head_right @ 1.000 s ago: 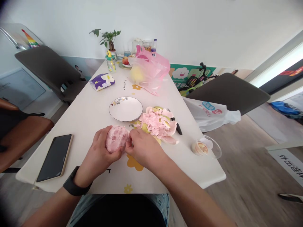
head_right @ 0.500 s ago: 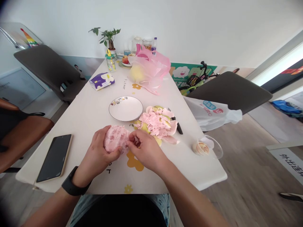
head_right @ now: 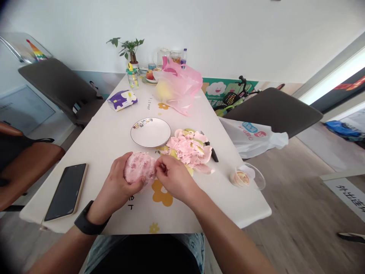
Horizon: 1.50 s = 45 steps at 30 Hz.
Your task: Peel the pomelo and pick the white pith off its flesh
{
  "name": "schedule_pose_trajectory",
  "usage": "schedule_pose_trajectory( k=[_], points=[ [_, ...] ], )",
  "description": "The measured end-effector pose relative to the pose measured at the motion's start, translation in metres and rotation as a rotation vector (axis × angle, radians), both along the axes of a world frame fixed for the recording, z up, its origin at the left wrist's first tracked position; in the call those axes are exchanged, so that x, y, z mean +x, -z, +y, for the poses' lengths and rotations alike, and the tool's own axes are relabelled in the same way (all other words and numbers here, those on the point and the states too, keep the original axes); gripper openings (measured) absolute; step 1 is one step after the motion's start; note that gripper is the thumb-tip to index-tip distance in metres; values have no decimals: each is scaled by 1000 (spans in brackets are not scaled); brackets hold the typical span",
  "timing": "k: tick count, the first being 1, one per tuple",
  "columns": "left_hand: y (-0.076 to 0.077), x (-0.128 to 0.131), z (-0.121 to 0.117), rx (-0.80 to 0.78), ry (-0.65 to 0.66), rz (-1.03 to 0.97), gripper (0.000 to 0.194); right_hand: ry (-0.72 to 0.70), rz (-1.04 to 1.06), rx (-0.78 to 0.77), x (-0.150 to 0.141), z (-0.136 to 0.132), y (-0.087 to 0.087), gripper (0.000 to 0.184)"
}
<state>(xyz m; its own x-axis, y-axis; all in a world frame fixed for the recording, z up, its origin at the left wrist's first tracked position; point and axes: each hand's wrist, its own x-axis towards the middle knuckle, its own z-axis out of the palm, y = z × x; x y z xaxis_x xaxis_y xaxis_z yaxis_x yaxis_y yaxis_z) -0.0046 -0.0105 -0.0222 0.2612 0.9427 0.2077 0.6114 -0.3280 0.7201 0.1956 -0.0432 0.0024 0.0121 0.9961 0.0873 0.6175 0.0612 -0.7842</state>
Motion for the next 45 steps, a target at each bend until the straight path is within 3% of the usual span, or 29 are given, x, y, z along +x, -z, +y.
schedule_pose_trajectory(
  k=[5, 8, 12, 17, 26, 30, 33, 39, 45],
  points=[
    [0, -2, 1, -21, -11, -8, 77, 32, 203, -113, -2, -6, -2, 9],
    [0, -1, 0, -15, -6, -6, 78, 44, 181, -179, -8, -7, -9, 18],
    [0, -1, 0, 2, 2, -5, 78, 76, 132, -250, -9, -4, -16, 16],
    [0, -1, -1, -2, 2, -11, 76, 41, 154, -311, -7, -3, -15, 18],
    [-2, -6, 5, -102, -26, -23, 75, 200, 103, -176, 11, 7, 5, 17],
    [-1, -7, 8, -121, -53, -42, 74, -10, 92, 0, 3, -5, 5, 7],
    [0, -7, 10, -112, -44, -48, 73, -187, 2, 163, -10, -16, 7, 13],
    [2, -8, 13, -91, -33, -45, 73, -233, -97, 285, -16, -19, 19, 14],
    [1, -8, 14, -127, -30, -61, 74, -288, -184, 353, -15, -14, 18, 12]
  ],
)
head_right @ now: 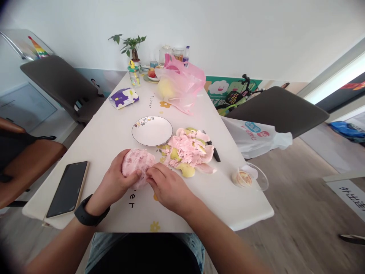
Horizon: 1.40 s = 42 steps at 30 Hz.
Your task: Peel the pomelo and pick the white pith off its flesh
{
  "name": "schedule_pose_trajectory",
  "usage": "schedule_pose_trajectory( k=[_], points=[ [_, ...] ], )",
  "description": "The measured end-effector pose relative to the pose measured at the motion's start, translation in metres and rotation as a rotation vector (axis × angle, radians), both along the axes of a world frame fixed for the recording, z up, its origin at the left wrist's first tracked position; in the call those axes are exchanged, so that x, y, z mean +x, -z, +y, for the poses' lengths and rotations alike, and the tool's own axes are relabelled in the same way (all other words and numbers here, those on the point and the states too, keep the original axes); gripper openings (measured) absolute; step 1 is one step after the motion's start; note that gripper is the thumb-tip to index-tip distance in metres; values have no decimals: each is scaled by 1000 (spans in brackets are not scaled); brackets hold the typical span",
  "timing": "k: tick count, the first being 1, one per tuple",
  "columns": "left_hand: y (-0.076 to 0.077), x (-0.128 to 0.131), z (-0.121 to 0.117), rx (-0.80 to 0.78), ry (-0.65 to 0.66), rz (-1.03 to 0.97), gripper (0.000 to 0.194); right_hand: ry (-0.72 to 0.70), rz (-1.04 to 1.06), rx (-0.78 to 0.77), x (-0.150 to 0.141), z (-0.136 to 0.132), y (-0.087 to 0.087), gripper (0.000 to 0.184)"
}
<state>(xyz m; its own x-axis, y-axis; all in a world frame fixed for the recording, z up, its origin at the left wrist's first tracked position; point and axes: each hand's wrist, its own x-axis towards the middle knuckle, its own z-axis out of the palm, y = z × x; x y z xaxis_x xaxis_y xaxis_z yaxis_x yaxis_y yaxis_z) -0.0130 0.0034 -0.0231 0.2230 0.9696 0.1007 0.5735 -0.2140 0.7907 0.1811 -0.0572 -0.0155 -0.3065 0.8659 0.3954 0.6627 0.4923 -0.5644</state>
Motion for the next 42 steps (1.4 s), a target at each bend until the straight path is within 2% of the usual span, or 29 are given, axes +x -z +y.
schedule_pose_trajectory(
  k=[7, 16, 20, 23, 25, 30, 35, 38, 42],
  points=[
    [1, -2, 2, 3, 17, -18, 72, -25, -60, -43, 2, 5, -5, 17],
    [3, -3, 5, -10, 25, -28, 74, -108, -172, -9, 9, 11, -8, 17],
    [2, -4, 6, -43, 19, -44, 70, -79, -70, -91, 12, 11, -3, 7],
    [4, -4, 6, -23, 19, -41, 71, -6, 26, -168, 13, 10, 1, 10],
    [5, -4, 6, -10, 20, -37, 72, -16, 20, -155, 13, 11, 1, 9],
    [0, -3, 7, -41, 30, -6, 71, -93, -196, -73, 17, 19, -12, 8],
    [-7, 0, 8, -39, 42, -2, 66, -153, -383, -82, 16, 26, -30, 11],
    [-8, 0, 9, -37, 49, -5, 61, -178, -419, -91, 14, 27, -34, 13],
    [-7, 0, 9, -54, 51, -9, 64, -190, -452, -66, 14, 27, -32, 18]
  ],
)
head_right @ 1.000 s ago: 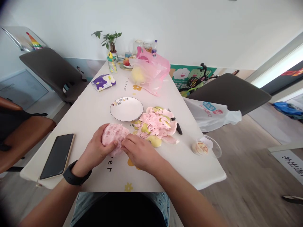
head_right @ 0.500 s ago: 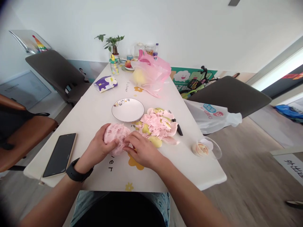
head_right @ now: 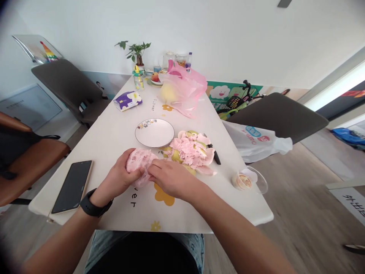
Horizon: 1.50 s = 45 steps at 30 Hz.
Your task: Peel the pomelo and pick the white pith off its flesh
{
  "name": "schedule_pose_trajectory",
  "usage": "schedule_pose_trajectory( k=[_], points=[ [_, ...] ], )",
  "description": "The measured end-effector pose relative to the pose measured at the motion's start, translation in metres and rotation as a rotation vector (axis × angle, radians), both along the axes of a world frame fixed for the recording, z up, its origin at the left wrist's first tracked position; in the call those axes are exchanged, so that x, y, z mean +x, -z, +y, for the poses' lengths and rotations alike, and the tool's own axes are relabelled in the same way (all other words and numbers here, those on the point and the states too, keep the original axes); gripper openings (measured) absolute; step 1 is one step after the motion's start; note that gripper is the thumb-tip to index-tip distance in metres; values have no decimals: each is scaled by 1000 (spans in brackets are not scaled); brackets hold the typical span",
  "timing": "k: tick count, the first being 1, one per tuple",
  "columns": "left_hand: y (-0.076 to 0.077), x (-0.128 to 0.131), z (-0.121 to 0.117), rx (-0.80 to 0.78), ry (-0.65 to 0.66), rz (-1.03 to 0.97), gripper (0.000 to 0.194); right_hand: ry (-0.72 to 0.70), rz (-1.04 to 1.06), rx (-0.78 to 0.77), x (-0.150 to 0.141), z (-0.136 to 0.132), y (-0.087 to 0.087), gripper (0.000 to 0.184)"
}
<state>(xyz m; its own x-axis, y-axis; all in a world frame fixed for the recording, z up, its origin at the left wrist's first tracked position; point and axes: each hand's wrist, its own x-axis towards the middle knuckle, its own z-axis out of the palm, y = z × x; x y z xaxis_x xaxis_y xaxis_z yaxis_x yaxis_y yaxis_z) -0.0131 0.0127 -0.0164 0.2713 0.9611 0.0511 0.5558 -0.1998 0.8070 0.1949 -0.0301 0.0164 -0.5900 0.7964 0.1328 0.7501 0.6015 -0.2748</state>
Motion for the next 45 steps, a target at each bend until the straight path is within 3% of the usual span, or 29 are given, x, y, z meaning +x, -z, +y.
schedule_pose_trajectory(
  k=[7, 12, 16, 18, 26, 39, 45],
  points=[
    [-1, 1, 0, -17, -9, 7, 68, -3, -11, 13, 1, 0, 2, 18],
    [-4, 1, 2, -9, -10, -15, 61, -19, 53, 54, 3, 0, 13, 24],
    [-3, 0, 2, -2, -9, -30, 59, 149, 223, -39, 3, -3, 19, 9],
    [-1, 1, 2, -22, -20, -28, 61, 209, 287, -119, 1, -6, 18, 11],
    [4, 5, -1, -57, -72, -21, 70, 282, 323, -164, -8, -13, 18, 10],
    [4, 6, -2, -43, -70, -14, 72, 161, 165, -114, -7, -9, 10, 12],
    [0, 5, 1, -26, -46, -14, 68, 63, 110, -10, -5, -7, 13, 18]
  ],
)
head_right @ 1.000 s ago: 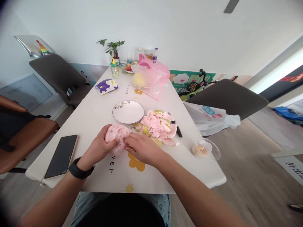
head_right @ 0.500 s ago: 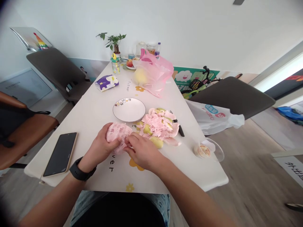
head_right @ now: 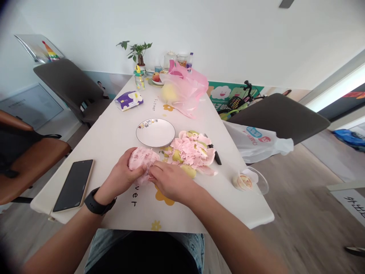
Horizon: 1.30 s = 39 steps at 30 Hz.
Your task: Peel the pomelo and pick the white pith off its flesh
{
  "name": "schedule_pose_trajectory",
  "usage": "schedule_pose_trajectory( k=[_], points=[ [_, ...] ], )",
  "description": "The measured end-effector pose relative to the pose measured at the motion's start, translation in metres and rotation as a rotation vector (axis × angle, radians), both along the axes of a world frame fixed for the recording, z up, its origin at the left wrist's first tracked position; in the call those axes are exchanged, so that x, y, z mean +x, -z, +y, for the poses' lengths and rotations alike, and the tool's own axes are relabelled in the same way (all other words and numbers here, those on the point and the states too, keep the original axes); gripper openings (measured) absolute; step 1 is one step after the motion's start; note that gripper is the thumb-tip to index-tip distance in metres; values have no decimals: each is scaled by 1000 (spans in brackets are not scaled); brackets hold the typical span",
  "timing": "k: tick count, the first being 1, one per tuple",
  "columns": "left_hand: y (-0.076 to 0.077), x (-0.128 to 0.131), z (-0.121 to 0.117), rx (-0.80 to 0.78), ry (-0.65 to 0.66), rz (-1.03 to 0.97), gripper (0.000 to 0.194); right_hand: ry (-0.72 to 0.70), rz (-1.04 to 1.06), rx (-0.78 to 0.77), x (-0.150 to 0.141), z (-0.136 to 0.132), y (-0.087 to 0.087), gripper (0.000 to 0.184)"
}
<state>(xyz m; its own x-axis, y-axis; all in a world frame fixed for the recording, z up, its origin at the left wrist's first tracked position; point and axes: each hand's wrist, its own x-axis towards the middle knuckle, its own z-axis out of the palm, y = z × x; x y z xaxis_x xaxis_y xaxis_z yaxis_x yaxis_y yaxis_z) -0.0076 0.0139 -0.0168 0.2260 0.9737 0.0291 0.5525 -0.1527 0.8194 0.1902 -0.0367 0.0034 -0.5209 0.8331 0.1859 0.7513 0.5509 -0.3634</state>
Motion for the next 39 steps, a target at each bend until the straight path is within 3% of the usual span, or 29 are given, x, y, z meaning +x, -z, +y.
schedule_pose_trajectory(
  k=[8, 14, 22, 26, 30, 34, 39],
  points=[
    [3, -1, 2, -1, -17, -8, 68, 20, 53, 141, 3, 2, 16, 15],
    [1, -1, 3, -18, 2, -25, 63, -23, 0, 209, -1, 1, 20, 28],
    [-2, -3, 5, -16, 21, -54, 56, 64, 142, 184, 3, -1, 27, 15],
    [-2, -3, 6, 6, 21, -50, 58, 4, 53, 162, 8, -3, 28, 21],
    [-2, -8, 10, -83, 0, -101, 56, -57, -140, 48, 25, -10, 41, 21],
    [-3, -10, 12, -130, -8, -137, 56, 160, -95, -68, 51, -18, 43, 18],
    [-5, -1, 8, -83, -14, -107, 53, 359, 63, 107, 75, -7, 23, 25]
  ],
)
